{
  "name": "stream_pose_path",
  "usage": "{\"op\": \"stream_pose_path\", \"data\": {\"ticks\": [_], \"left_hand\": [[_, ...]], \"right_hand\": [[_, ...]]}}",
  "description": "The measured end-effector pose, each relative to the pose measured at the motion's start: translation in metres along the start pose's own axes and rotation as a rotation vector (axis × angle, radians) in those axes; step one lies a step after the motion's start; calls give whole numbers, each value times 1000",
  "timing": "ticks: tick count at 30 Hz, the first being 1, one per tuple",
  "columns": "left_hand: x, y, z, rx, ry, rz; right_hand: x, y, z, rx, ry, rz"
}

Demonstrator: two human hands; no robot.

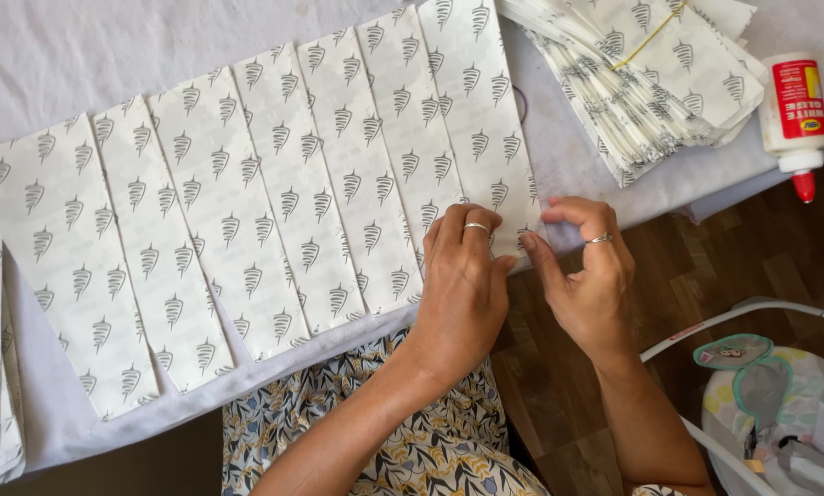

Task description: Aligning printed paper strips on a table and applying glue to their edges for assembly.

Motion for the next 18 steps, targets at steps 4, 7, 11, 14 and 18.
{"op": "stream_pose_path", "data": {"ticks": [4, 7, 11, 14, 18], "left_hand": [[1, -4, 5, 65, 105, 51], [-6, -7, 15, 72, 80, 56], [-21, -19, 29, 174, 5, 48], [-37, -36, 24, 207, -67, 42], [-68, -47, 9, 219, 67, 63]], "right_hand": [[1, -1, 0, -20, -6, -20], [-1, 1, 1, -36, 12, -11], [-6, 0, -2, -90, -6, 17], [-10, 1, -24, -180, 6, 8], [4, -3, -45, -288, 145, -202]]}}
Point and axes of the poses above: each hand's wrist, its own y-axis towards the middle knuckle, its own x-axis out of the palm, z = x × y, the point moved 5 cm from there along y, towards the middle knuckle, and after that the axes turned 5 degrees about z, right-handed, at the moved point
